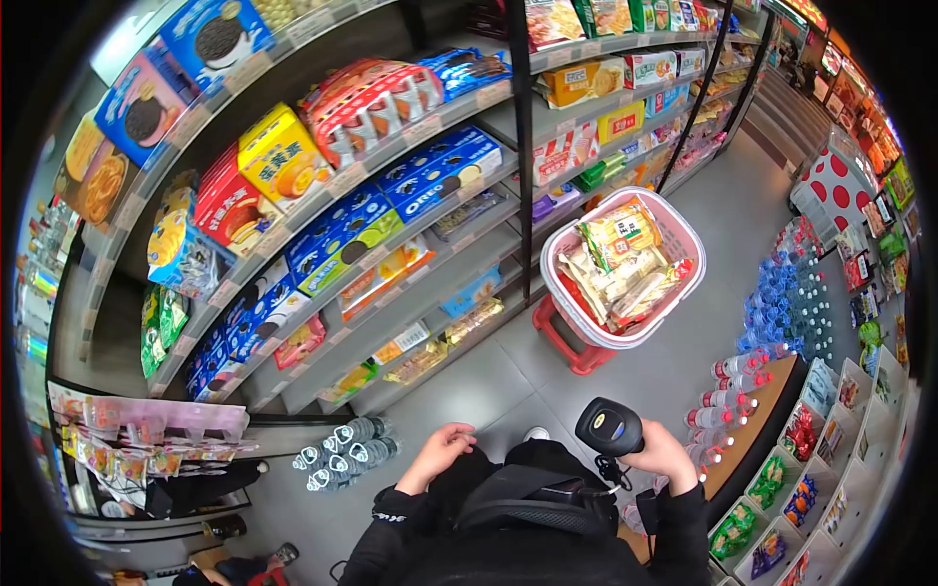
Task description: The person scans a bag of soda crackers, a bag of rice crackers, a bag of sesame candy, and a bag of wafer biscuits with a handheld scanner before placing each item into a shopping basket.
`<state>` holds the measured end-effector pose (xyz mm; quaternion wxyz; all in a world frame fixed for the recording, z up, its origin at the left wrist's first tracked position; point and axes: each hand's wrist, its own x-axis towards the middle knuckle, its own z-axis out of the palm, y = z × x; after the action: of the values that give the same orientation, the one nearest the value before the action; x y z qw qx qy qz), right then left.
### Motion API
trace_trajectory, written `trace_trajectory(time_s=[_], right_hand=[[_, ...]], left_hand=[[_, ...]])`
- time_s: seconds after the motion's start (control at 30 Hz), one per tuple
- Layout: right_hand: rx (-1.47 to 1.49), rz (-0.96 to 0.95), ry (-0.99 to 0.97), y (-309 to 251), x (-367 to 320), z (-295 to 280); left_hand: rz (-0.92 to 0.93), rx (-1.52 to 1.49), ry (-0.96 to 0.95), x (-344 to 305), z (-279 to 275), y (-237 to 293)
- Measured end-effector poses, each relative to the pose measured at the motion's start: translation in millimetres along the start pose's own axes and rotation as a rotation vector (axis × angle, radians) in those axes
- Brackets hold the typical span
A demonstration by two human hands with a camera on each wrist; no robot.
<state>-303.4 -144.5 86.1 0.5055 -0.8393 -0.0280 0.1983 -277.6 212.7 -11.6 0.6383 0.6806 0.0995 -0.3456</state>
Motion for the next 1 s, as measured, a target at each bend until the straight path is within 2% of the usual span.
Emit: trace_trajectory(time_s=[0.07,0.13,0.33,0.53,0.63,0.73,0.87,1.0], right_hand=[[0.039,0.017,0.01,10,-3,-6],[0.103,0.159,-0.01,13,-5,-11],[0.136,0.09,0.091,26,2,-19],[0.081,0.046,0.155,17,14,-44],[0.057,0.085,0.145,13,31,-62],[0.059,0.112,0.198,11,54,-74],[-0.003,0.191,0.183,7,77,-87],[-0.013,0.292,0.178,2,83,-97]], left_hand=[[-0.024,0.014,-0.009,4,8,8],[-0.043,0.061,-0.031,11,10,11],[-0.076,0.162,-0.089,42,15,36],[-0.05,0.167,-0.153,103,20,67],[-0.016,0.19,-0.198,131,18,89],[-0.025,0.135,-0.155,152,9,105],[-0.085,0.092,-0.156,186,-11,103],[-0.055,0.143,-0.151,220,-9,114]])
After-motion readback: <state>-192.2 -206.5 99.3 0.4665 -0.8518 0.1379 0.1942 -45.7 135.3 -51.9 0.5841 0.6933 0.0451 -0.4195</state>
